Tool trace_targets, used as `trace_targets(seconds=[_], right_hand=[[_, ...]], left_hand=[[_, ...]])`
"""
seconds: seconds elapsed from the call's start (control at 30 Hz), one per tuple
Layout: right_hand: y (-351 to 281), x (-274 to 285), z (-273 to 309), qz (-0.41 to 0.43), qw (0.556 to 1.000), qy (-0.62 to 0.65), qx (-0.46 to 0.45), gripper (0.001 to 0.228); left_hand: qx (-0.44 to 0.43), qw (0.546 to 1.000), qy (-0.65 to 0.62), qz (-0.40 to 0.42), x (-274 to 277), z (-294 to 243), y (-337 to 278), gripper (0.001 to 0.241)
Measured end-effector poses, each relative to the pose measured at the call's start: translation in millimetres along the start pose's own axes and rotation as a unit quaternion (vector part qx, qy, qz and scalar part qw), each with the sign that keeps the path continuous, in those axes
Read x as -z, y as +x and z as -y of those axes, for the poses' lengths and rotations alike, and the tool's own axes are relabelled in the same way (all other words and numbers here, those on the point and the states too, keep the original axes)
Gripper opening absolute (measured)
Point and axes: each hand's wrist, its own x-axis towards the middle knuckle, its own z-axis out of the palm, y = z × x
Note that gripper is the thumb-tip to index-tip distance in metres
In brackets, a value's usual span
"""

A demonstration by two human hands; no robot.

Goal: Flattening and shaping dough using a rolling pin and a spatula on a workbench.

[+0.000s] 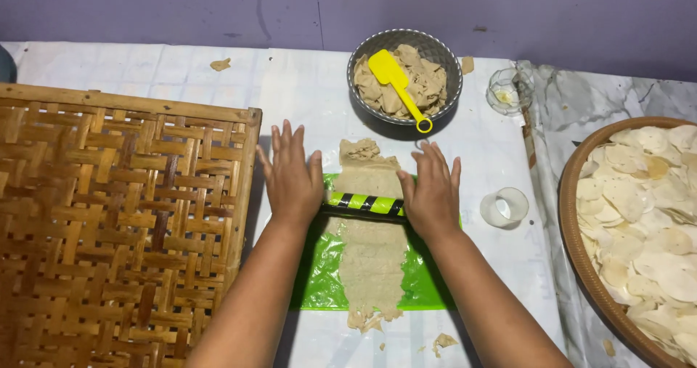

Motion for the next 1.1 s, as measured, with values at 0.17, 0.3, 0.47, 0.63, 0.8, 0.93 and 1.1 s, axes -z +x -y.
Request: trace_targets(seconds=[0.17,0.3,0.47,0.63,0.8,0.93,1.1], right_hand=[[-65,-38,-14,0.041,0.989,-0.085,0.114,0.048],[-38,-43,-10,0.161,0.974,-0.143,0.065,0.075],[44,-68,-34,0.14,0.975,-0.173,0.016,0.078],[50,-51,-35,0.187,0.973,-0.127,0.048,0.069],[41,-33,-40,0.172,0.979,-0.089,0.06,0.054],[18,-14,-35,0.183,0.983,0.003,0.034,0.054],[-7,-21,-32,0.241,0.956,-0.124,0.108,0.055]], left_hand=[[-0.04,0.992,-0.067,-0.094,3,26,-47,0.037],[-0.043,0.989,-0.071,-0.124,-10,43,-74,0.034],[-0.055,0.988,-0.063,-0.127,-8,40,-74,0.035],[-0.032,0.99,-0.12,-0.072,15,44,-78,0.037],[-0.036,0.989,-0.127,-0.066,21,43,-76,0.036],[-0.044,0.988,-0.131,-0.065,26,35,-66,0.036],[-0.059,0.995,-0.055,-0.064,12,22,-33,0.032]])
